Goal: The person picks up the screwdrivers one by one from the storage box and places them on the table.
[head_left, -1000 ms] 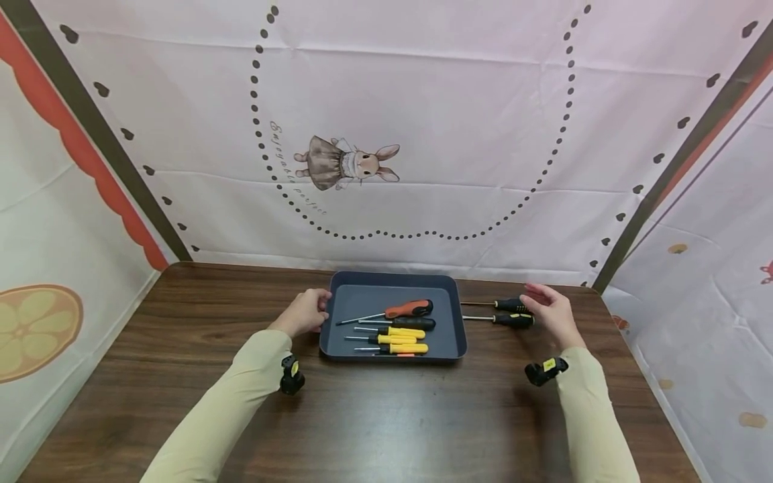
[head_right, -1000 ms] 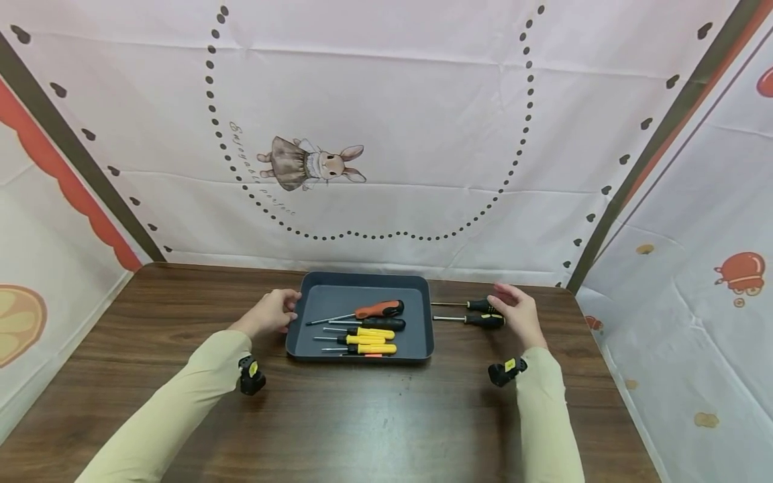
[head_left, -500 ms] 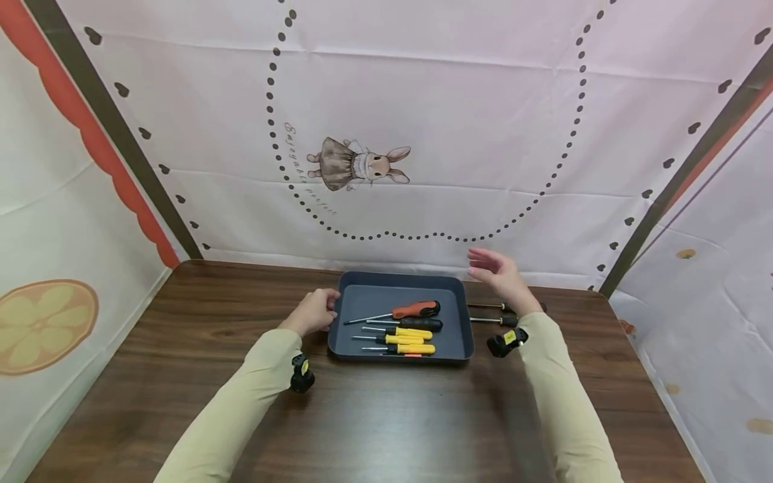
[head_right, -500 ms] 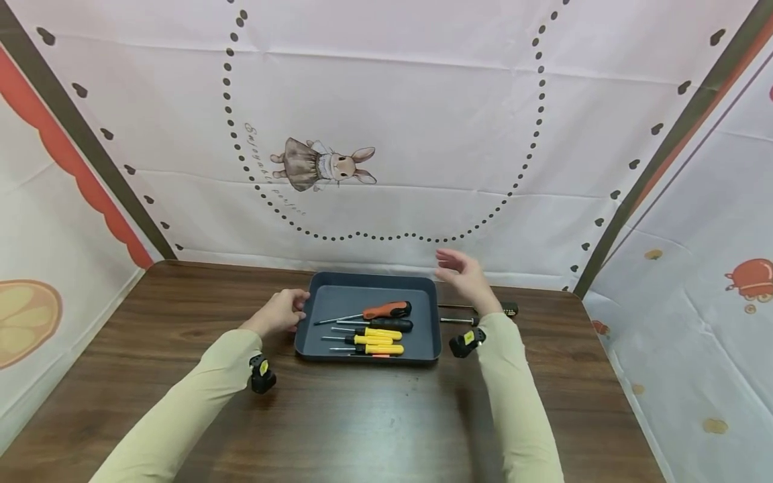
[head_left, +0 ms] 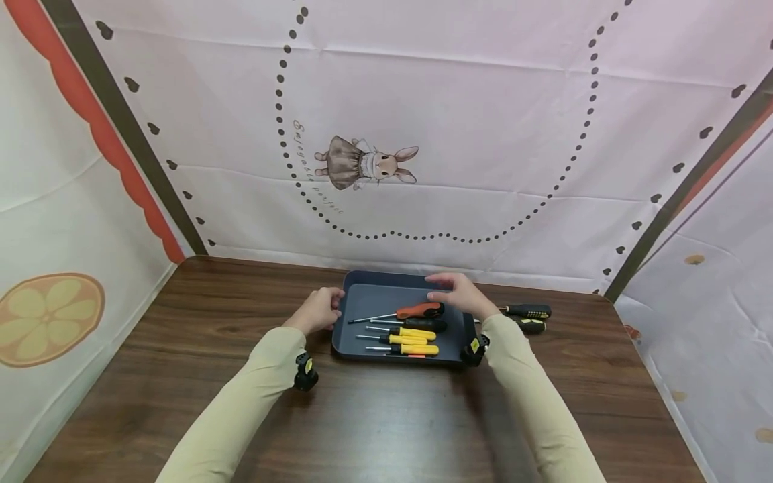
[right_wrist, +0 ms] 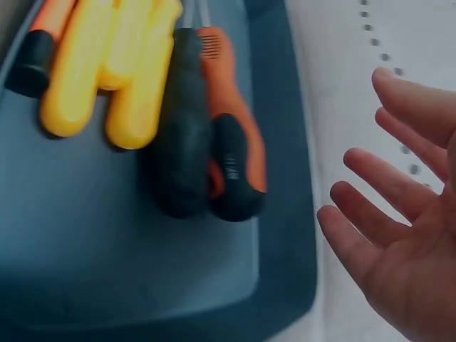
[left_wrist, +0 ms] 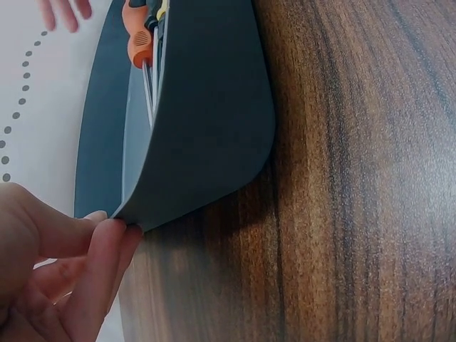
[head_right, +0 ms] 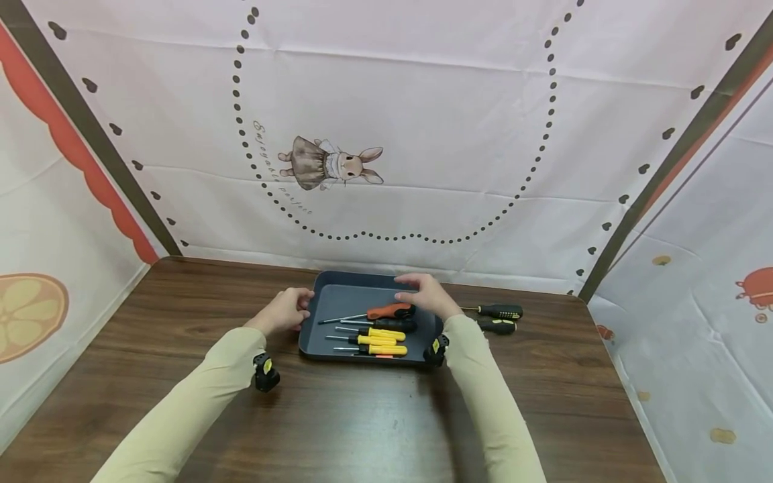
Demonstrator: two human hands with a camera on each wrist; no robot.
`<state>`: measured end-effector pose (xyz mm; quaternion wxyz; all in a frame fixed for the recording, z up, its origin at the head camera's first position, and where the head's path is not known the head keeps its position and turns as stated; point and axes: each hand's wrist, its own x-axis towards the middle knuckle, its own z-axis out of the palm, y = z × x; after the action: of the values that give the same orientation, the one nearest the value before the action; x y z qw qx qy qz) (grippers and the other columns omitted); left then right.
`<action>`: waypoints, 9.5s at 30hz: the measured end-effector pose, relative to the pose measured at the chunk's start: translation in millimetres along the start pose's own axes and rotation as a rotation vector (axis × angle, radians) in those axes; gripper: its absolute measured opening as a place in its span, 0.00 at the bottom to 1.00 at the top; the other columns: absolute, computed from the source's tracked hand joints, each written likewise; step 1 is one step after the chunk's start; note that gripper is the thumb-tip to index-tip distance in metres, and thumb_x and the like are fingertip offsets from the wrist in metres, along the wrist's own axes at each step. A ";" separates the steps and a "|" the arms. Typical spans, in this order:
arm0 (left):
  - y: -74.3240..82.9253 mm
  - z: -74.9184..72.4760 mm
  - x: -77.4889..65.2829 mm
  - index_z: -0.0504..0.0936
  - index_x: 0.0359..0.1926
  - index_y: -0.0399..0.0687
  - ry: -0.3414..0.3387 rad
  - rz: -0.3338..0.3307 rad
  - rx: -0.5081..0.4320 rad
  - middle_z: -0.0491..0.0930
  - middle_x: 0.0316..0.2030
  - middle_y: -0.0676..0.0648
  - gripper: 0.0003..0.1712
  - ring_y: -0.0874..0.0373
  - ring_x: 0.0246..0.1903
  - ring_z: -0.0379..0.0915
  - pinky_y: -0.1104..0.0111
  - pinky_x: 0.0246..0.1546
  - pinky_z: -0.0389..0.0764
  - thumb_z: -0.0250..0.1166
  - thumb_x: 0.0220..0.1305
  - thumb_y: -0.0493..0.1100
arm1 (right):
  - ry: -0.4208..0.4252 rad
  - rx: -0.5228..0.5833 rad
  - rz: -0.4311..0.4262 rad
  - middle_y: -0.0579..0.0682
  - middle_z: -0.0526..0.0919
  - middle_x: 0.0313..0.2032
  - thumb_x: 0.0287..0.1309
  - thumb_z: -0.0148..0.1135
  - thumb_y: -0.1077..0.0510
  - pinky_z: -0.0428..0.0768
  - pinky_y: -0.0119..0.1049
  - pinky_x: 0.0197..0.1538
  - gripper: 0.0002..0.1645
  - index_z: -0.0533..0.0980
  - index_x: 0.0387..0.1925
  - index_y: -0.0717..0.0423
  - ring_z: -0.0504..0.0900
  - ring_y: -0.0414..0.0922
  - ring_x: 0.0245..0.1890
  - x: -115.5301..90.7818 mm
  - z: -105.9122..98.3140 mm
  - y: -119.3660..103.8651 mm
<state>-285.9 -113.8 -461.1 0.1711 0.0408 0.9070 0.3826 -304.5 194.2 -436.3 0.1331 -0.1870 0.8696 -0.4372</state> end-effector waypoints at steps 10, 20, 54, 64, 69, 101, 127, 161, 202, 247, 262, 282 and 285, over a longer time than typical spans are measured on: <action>-0.1 1.0 -0.5 0.66 0.59 0.33 0.001 -0.002 0.001 0.69 0.43 0.38 0.26 0.52 0.37 0.71 0.71 0.27 0.80 0.55 0.57 0.25 | -0.025 -0.091 0.098 0.61 0.72 0.55 0.55 0.61 0.61 0.70 0.50 0.55 0.23 0.73 0.53 0.64 0.70 0.56 0.54 2.8 17.7 15.9; -1.2 0.9 0.4 0.66 0.59 0.34 0.003 -0.012 -0.007 0.69 0.45 0.37 0.26 0.51 0.38 0.72 0.71 0.27 0.81 0.55 0.57 0.26 | -0.025 -0.090 0.134 0.60 0.75 0.51 0.54 0.61 0.65 0.76 0.41 0.44 0.22 0.74 0.52 0.64 0.75 0.49 0.43 6.1 26.1 29.5; 0.8 -0.4 -0.7 0.66 0.59 0.33 -0.003 0.003 0.010 0.69 0.45 0.37 0.26 0.51 0.39 0.72 0.71 0.27 0.80 0.55 0.57 0.26 | 0.028 0.229 0.142 0.65 0.72 0.50 0.53 0.59 0.68 0.78 0.41 0.45 0.20 0.73 0.50 0.69 0.78 0.46 0.39 -15.8 8.9 14.5; 0.1 0.2 -0.4 0.65 0.59 0.31 -0.010 0.013 0.001 0.69 0.45 0.36 0.26 0.51 0.37 0.71 0.71 0.27 0.81 0.55 0.58 0.26 | 0.096 0.379 0.143 0.66 0.74 0.49 0.53 0.59 0.68 0.75 0.52 0.50 0.22 0.71 0.52 0.70 0.77 0.40 0.34 -17.3 8.5 29.2; -0.6 0.8 1.0 0.66 0.59 0.32 -0.002 0.006 0.000 0.69 0.44 0.37 0.26 0.51 0.36 0.71 0.70 0.27 0.81 0.55 0.58 0.26 | 0.166 0.434 0.159 0.60 0.76 0.49 0.54 0.61 0.64 0.78 0.40 0.47 0.23 0.72 0.53 0.65 0.77 0.39 0.37 -15.4 7.0 44.7; -2.5 -2.4 1.1 0.66 0.58 0.30 -0.026 0.023 -0.052 0.69 0.42 0.35 0.26 0.52 0.33 0.72 0.68 0.27 0.81 0.55 0.56 0.25 | 0.330 0.416 0.027 0.40 0.78 0.41 0.50 0.66 0.53 0.80 0.30 0.38 0.21 0.77 0.48 0.48 0.79 0.33 0.38 -129.9 -94.8 100.4; 2.1 -1.1 2.6 0.64 0.59 0.30 -0.029 0.012 -0.018 0.68 0.45 0.34 0.27 0.50 0.38 0.71 0.68 0.27 0.81 0.54 0.57 0.25 | 0.364 0.448 0.273 0.35 0.71 0.40 0.52 0.64 0.57 0.78 0.27 0.43 0.15 0.79 0.43 0.38 0.76 0.30 0.37 -187.4 -118.9 141.3; 2.4 -0.3 1.7 0.64 0.60 0.31 -0.027 -0.007 -0.024 0.68 0.45 0.34 0.27 0.50 0.38 0.70 0.68 0.28 0.81 0.53 0.58 0.26 | 0.350 0.326 0.419 0.50 0.74 0.45 0.53 0.62 0.61 0.77 0.23 0.39 0.21 0.75 0.50 0.64 0.74 0.30 0.34 -174.7 -92.8 147.9; 0.4 1.5 2.1 0.64 0.60 0.31 -0.002 -0.005 -0.023 0.68 0.43 0.36 0.27 0.51 0.37 0.70 0.68 0.27 0.81 0.54 0.57 0.25 | 0.481 0.085 0.165 0.67 0.68 0.57 0.59 0.56 0.56 0.71 0.17 0.44 0.32 0.61 0.62 0.66 0.73 0.45 0.52 -135.6 -83.8 90.3; -3.3 0.1 -0.5 0.65 0.60 0.34 0.006 0.005 -0.074 0.69 0.41 0.37 0.27 0.51 0.36 0.71 0.67 0.28 0.81 0.54 0.58 0.26 | -0.021 -0.162 0.105 0.57 0.79 0.46 0.46 0.64 0.70 0.78 0.41 0.47 0.22 0.78 0.47 0.60 0.78 0.51 0.47 -20.7 33.4 32.7; -4.3 0.0 -0.6 0.65 0.59 0.34 0.015 0.009 -0.066 0.69 0.41 0.37 0.27 0.52 0.35 0.71 0.68 0.28 0.81 0.55 0.57 0.26 | 0.036 0.025 0.113 0.57 0.79 0.45 0.51 0.60 0.68 0.79 0.39 0.41 0.15 0.79 0.44 0.61 0.79 0.49 0.41 -22.6 27.8 38.0; -4.1 -0.8 -2.0 0.64 0.60 0.34 0.009 0.007 -0.063 0.70 0.43 0.35 0.27 0.50 0.38 0.72 0.67 0.29 0.82 0.54 0.58 0.27 | 0.228 0.400 0.169 0.57 0.79 0.45 0.53 0.61 0.65 0.79 0.43 0.43 0.20 0.75 0.49 0.65 0.78 0.38 0.33 -55.0 1.6 48.1; -4.5 -0.3 -1.3 0.65 0.60 0.34 0.013 0.000 -0.066 0.70 0.43 0.36 0.27 0.50 0.38 0.72 0.67 0.29 0.82 0.55 0.58 0.27 | 0.242 0.433 0.150 0.56 0.79 0.44 0.52 0.61 0.65 0.79 0.41 0.46 0.21 0.74 0.50 0.68 0.80 0.39 0.37 -65.4 -9.6 53.9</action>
<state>-284.5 -117.4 -463.7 0.1665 0.0328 0.8950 0.4124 -261.0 259.5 -469.9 0.0969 -0.0354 0.7768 -0.6212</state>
